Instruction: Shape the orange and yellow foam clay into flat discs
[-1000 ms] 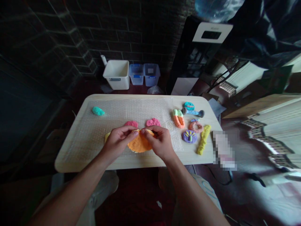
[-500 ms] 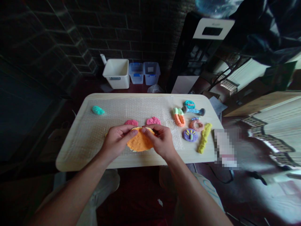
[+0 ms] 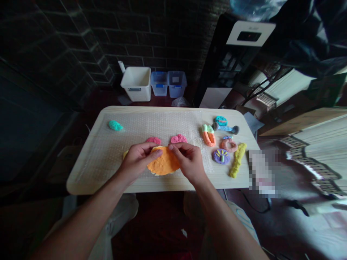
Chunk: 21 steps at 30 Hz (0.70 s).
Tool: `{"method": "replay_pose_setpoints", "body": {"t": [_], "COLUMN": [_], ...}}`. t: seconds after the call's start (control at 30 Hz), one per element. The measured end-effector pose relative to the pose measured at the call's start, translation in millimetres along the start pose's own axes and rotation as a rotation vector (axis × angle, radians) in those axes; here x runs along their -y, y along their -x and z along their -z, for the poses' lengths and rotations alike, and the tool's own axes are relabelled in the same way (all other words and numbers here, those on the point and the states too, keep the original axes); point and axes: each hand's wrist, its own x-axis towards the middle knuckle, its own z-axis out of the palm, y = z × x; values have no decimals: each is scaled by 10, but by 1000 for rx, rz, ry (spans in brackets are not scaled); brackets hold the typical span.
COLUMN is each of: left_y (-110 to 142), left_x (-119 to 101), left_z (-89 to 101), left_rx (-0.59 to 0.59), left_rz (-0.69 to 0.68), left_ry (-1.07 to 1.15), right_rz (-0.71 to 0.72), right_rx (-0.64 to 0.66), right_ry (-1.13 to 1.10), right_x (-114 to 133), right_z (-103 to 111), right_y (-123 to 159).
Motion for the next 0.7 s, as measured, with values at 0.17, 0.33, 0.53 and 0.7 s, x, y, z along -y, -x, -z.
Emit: {"method": "replay_pose_setpoints", "body": {"t": [0.17, 0.33, 0.53, 0.7], "left_y": [0, -25, -34, -15], "left_x": [-3, 2, 54, 18], "left_z": [-47, -46, 4, -13], "left_rx": [34, 70, 58, 58], "left_rz": [-9, -4, -13, 30], "left_ry": [-39, 12, -34, -11], "right_rz": [-5, 44, -47, -96], "right_rx": [110, 35, 53, 75], "right_ry": [41, 124, 78, 33], "right_x": [35, 49, 37, 28], "right_z": [-55, -30, -22, -15], "right_y": [28, 17, 36, 35]}}
